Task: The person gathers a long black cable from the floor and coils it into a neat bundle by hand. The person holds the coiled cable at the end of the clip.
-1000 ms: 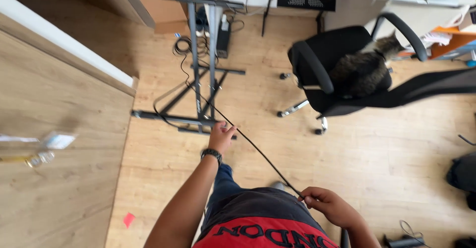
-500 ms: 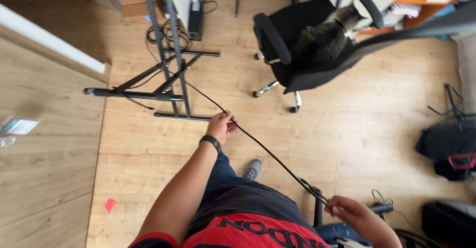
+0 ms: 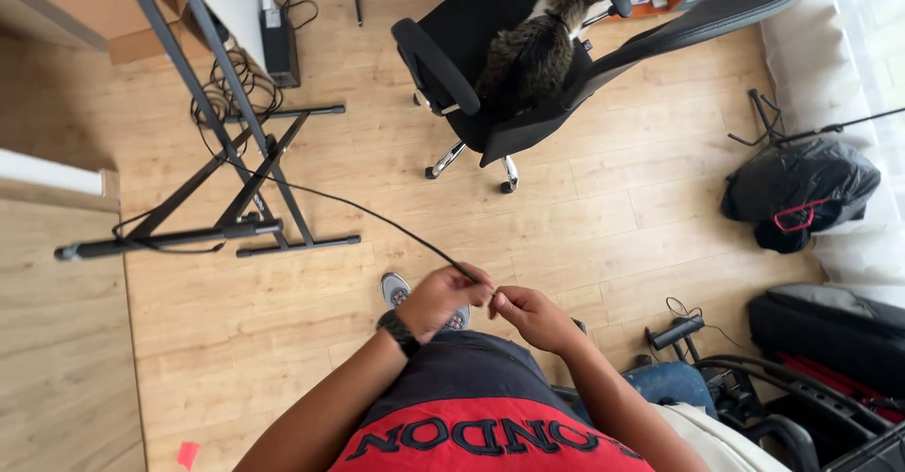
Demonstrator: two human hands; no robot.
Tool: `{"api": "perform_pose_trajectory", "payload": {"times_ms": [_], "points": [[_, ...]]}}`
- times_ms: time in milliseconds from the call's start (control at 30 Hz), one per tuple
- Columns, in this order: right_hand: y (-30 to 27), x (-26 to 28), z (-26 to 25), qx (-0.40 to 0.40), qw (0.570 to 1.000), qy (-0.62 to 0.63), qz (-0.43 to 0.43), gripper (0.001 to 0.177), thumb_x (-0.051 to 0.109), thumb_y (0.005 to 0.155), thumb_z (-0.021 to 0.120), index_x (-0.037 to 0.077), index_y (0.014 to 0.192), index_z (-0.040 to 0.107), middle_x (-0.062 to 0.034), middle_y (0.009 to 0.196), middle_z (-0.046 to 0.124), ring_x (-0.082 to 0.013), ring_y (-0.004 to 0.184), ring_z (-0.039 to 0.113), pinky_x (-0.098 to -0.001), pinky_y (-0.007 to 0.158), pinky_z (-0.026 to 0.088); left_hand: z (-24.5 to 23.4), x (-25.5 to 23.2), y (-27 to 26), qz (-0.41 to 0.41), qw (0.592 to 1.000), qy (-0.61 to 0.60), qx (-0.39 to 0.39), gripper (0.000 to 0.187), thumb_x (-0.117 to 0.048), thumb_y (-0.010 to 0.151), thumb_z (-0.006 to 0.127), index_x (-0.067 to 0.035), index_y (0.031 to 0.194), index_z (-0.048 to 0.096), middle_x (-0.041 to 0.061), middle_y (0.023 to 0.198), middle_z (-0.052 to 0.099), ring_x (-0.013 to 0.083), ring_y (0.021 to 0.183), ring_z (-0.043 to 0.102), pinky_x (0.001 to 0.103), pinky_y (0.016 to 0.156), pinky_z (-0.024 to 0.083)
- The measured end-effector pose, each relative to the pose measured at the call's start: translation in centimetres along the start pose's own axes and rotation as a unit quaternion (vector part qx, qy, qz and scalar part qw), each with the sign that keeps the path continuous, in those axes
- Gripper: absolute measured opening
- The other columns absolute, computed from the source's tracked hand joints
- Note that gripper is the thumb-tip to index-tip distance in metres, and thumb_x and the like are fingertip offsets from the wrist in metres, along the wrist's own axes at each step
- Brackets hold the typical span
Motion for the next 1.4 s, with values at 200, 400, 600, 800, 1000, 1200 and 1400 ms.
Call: {"api": "perform_pose_trajectory", "payload": {"times_ms": [200, 400, 600, 800, 1000, 1200, 1400], "points": [[-0.6, -4.9, -3.2, -0.099, 0.986, -0.116, 0.075, 0.041, 0.041, 0.102, 0.061, 0.011, 0.074, 0.066, -0.0090, 0.064, 0.063, -0.0229, 0.068, 0.061, -0.0354, 0.071, 0.052, -12.6, -4.3, 1.0, 0.097, 0.957, -0.193, -0.192, 0.019, -0.032, 0.103, 0.060, -0.018, 0.093, 0.067, 0.006, 0.086, 0.076, 0.0223, 0.083, 0.077, 0.032, 0.080, 0.061], [-0.1, -6.7, -6.3, -0.141, 0.961, -0.233, 0.043, 0.043, 0.045, 0.087, 0.077, 0.009, 0.071, 0.059, -0.0140, 0.062, 0.054, -0.0338, 0.068, 0.060, -0.0405, 0.067, 0.049, -20.5, -11.7, -2.7, 0.213, 0.878, -0.271, -0.331, 0.035, -0.054, 0.098, 0.054, -0.023, 0.100, 0.069, -0.001, 0.092, 0.076, 0.0175, 0.089, 0.077, 0.030, 0.084, 0.064], [5.0, -7.8, -10.9, -0.173, 0.938, -0.299, -0.018, 0.034, 0.036, 0.087, 0.076, 0.008, 0.075, 0.061, -0.0180, 0.068, 0.056, -0.0416, 0.079, 0.064, -0.0478, 0.072, 0.052, -16.4, -13.5, -4.9, 0.294, 0.890, -0.188, -0.293, 0.027, -0.042, 0.108, 0.050, -0.020, 0.100, 0.064, 0.004, 0.095, 0.075, 0.0227, 0.090, 0.077, 0.038, 0.089, 0.066], [9.2, -3.7, -11.8, -0.106, 0.950, -0.268, -0.121, 0.032, 0.035, 0.087, 0.077, 0.009, 0.077, 0.061, -0.0143, 0.068, 0.056, -0.0396, 0.077, 0.064, -0.0467, 0.072, 0.053, -5.9, -9.7, -1.8, 0.352, 0.910, -0.105, -0.193, 0.013, -0.019, 0.104, 0.056, -0.010, 0.104, 0.065, 0.015, 0.102, 0.073, 0.0354, 0.101, 0.075, 0.051, 0.095, 0.060], [9.0, -3.1, -16.8, -0.030, 0.949, -0.242, -0.199, 0.017, 0.023, 0.091, 0.076, 0.010, 0.084, 0.066, -0.0107, 0.077, 0.065, -0.0337, 0.084, 0.068, -0.0435, 0.077, 0.055, 4.5, -4.4, 3.6, 0.321, 0.925, -0.021, -0.202, 0.010, -0.002, 0.090, 0.070, 0.002, 0.099, 0.071, 0.016, 0.092, 0.074, 0.0253, 0.087, 0.074, 0.039, 0.086, 0.059], [4.6, -2.7, -17.2, 0.076, 0.921, -0.267, -0.273, 0.012, 0.021, 0.093, 0.074, 0.011, 0.100, 0.073, -0.0087, 0.091, 0.074, -0.0330, 0.095, 0.072, -0.0442, 0.087, 0.057, 11.8, 0.5, 7.1, 0.236, 0.952, -0.019, -0.196, 0.019, 0.002, 0.083, 0.081, 0.004, 0.101, 0.074, 0.017, 0.089, 0.077, 0.0182, 0.081, 0.073, 0.033, 0.077, 0.059], [3.0, -7.4, -20.9, 0.052, 0.918, -0.297, -0.256, 0.013, 0.027, 0.096, 0.073, 0.015, 0.096, 0.077, -0.0038, 0.092, 0.074, -0.0316, 0.099, 0.070, -0.0409, 0.087, 0.057, 8.1, 1.1, 7.1, 0.223, 0.911, -0.124, -0.325, 0.018, -0.024, 0.103, 0.058, -0.010, 0.115, 0.058, 0.010, 0.081, 0.071, 0.0218, 0.073, 0.075, 0.018, 0.060, 0.048]]}}
Point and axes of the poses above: each hand's wrist, its own y-axis towards the middle knuckle, its own z-axis out of the palm, x = y × z, the point moved 4 cm from there along y, towards the middle knuckle
